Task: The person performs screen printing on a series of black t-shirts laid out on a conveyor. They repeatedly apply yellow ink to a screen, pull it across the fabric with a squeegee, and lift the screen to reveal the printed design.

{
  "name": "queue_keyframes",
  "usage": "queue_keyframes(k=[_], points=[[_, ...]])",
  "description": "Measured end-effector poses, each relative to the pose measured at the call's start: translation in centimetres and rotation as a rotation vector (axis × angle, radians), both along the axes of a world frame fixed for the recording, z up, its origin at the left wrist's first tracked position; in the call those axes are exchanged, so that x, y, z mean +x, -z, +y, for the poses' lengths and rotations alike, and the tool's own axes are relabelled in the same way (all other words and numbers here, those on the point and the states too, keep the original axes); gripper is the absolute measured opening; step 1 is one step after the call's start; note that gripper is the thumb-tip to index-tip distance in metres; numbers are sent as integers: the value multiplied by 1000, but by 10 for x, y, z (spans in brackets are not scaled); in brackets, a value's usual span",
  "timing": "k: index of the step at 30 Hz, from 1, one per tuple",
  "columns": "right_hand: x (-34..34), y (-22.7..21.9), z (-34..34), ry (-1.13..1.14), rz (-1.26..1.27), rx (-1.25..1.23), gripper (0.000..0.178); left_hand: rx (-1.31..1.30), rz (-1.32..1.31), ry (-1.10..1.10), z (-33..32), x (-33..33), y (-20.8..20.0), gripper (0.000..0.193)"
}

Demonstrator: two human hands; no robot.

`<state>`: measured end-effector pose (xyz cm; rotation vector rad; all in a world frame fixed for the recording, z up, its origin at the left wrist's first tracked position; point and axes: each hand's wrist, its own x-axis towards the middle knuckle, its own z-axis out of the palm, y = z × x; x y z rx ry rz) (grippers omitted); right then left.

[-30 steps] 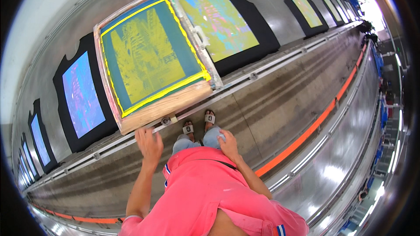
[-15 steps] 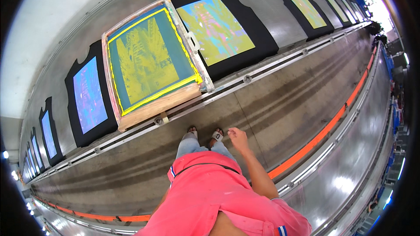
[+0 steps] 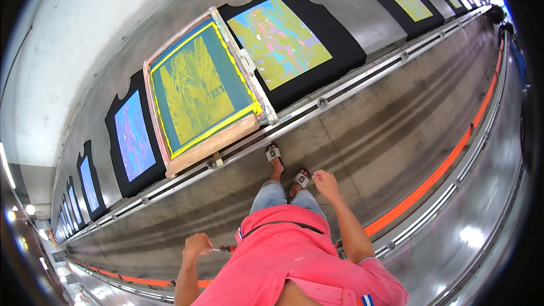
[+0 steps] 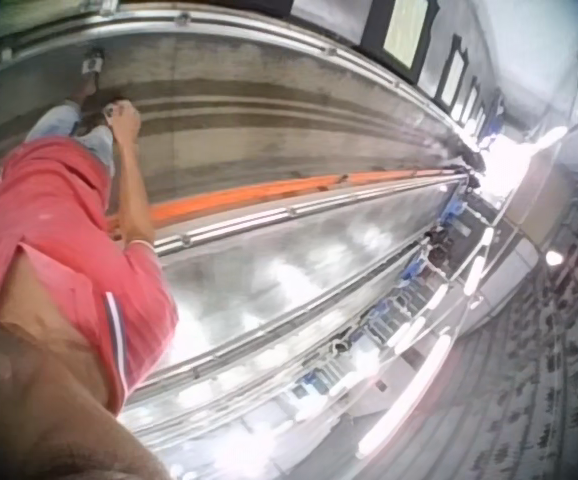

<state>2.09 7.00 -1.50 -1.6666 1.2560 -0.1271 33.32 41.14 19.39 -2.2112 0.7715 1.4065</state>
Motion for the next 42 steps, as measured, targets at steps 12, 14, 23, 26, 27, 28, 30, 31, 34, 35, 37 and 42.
queue_keyframes(k=[12, 14, 23, 26, 27, 28, 30, 31, 34, 35, 37, 42], points=[[69, -76, 23, -54, -353, -8, 37, -953, 77, 1096, -338, 1, 29, 22], [60, -77, 6, 178, -302, 328, 32, -1232, -87, 1016, -387, 12, 63, 45], [76, -31, 9, 387, -474, 670, 31, -609, -51, 1340, -470, 50, 136, 74], [77, -19, 18, 399, -540, 719, 31, -609, -31, 1354, -472, 55, 141, 70], [79, -15, 17, 396, -561, 714, 31, -616, -23, 1351, -471, 56, 142, 70], [80, -11, 17, 393, -582, 710, 31, -623, -15, 1347, -471, 56, 144, 69], [85, -9, 14, 394, -602, 708, 31, -611, 11, 1337, -472, 56, 145, 70], [87, -9, 14, 395, -613, 707, 31, -605, 23, 1332, -472, 57, 146, 70], [92, -6, 19, 438, -610, 746, 30, -579, 22, 1304, -471, 57, 144, 70], [92, -7, 20, 446, -609, 739, 30, -582, 10, 1306, -471, 56, 143, 70], [93, -12, 23, 460, -606, 726, 29, -589, -13, 1310, -470, 54, 141, 69], [96, -13, 28, 505, -635, 748, 28, -582, -43, 1351, -470, 51, 139, 68]])
